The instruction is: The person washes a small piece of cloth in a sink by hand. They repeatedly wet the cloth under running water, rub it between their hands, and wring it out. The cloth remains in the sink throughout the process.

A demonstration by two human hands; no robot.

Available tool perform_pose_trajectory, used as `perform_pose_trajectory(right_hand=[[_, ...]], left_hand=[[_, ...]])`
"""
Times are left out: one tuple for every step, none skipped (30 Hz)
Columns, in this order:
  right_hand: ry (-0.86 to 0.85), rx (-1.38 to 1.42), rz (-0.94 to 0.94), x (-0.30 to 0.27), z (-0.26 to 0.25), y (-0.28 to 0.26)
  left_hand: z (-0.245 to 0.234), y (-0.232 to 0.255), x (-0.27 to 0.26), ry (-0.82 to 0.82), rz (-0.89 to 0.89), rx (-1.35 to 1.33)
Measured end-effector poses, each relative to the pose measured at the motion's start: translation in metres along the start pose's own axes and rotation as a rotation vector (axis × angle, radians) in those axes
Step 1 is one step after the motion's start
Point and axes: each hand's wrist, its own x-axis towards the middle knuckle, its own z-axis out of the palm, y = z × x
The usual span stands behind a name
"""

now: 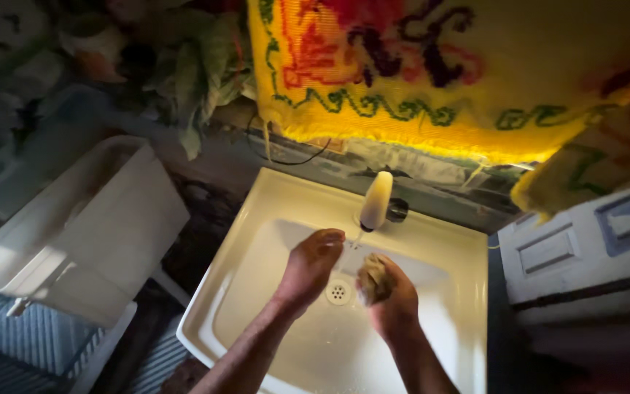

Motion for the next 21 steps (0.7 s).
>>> perform_pose_trajectory(right_hand=[[-0.071, -0.076, 0.019, 0.002, 0.008, -0.008], [-0.141, -0.153, 0.038, 0.000, 0.016, -0.015], [-0.212, -0.231, 0.059, -0.005, 0.023, -0.020], [-0.231, -0.369, -0.015, -0.006, 0.030, -0.023], [-0.252, -0.507, -0.088, -0.004, 0.039, -0.025], [-0.271, -0.646, -0.162, -0.004, 0.044, -0.026], [-0.229, -0.752, -0.192, -0.006, 0.047, -0.029], [-0.185, -0.858, -0.223, -0.007, 0.049, -0.033], [-0.142, -0.965, -0.250, -0.008, 0.051, -0.035], [-0.137, -1.038, -0.240, -0.010, 0.052, -0.037], [-0.131, -1.111, -0.227, -0.013, 0.051, -0.039], [-0.126, -1.185, -0.213, -0.015, 0.050, -0.042], [-0.100, -1.279, -0.236, -0.017, 0.048, -0.044], [-0.074, -1.372, -0.258, -0.019, 0.045, -0.047], [-0.049, -1.465, -0.280, -0.020, 0.043, -0.048], [-0.113, -1.467, -0.263, -0.023, 0.039, -0.051], [-0.174, -1.468, -0.249, -0.026, 0.033, -0.055], [-0.235, -1.469, -0.235, -0.027, 0.029, -0.058], [-0.283, -1.284, -0.172, -0.026, 0.026, -0.058], [-0.326, -1.099, -0.111, -0.025, 0.023, -0.057], [-0.363, -0.912, -0.052, -0.024, 0.019, -0.057]], left_hand=[[0.004, 0.001, -0.003, -0.022, -0.025, 0.114], [0.007, 0.003, -0.003, -0.043, -0.049, 0.229], [0.010, 0.003, -0.003, -0.070, -0.003, 0.233], [0.014, 0.002, -0.002, -0.097, 0.044, 0.236], [0.015, 0.000, 0.001, -0.120, 0.090, 0.239], [0.014, -0.002, 0.005, -0.120, 0.048, 0.108], [0.011, -0.005, 0.009, -0.118, 0.005, -0.025], [0.008, -0.007, 0.013, -0.116, -0.039, -0.157], [0.004, -0.010, 0.015, -0.088, -0.026, -0.085], [0.001, -0.012, 0.016, -0.060, -0.012, -0.013], [-0.002, -0.013, 0.016, -0.031, -0.002, 0.057], [-0.003, -0.014, 0.016, -0.027, 0.027, 0.055], [-0.003, -0.014, 0.015, -0.024, 0.054, 0.051], [-0.003, -0.014, 0.013, -0.022, 0.081, 0.047], [-0.002, -0.014, 0.009, 0.012, 0.131, 0.137], [-0.001, -0.013, 0.003, 0.047, 0.181, 0.228], [0.001, -0.012, -0.002, 0.079, 0.232, 0.317], [0.003, -0.011, -0.006, 0.056, 0.266, 0.336], [0.004, -0.010, -0.012, 0.032, 0.298, 0.356], [0.006, -0.009, -0.016, 0.007, 0.330, 0.376], [0.010, -0.006, -0.018, -0.009, 0.333, 0.359]])
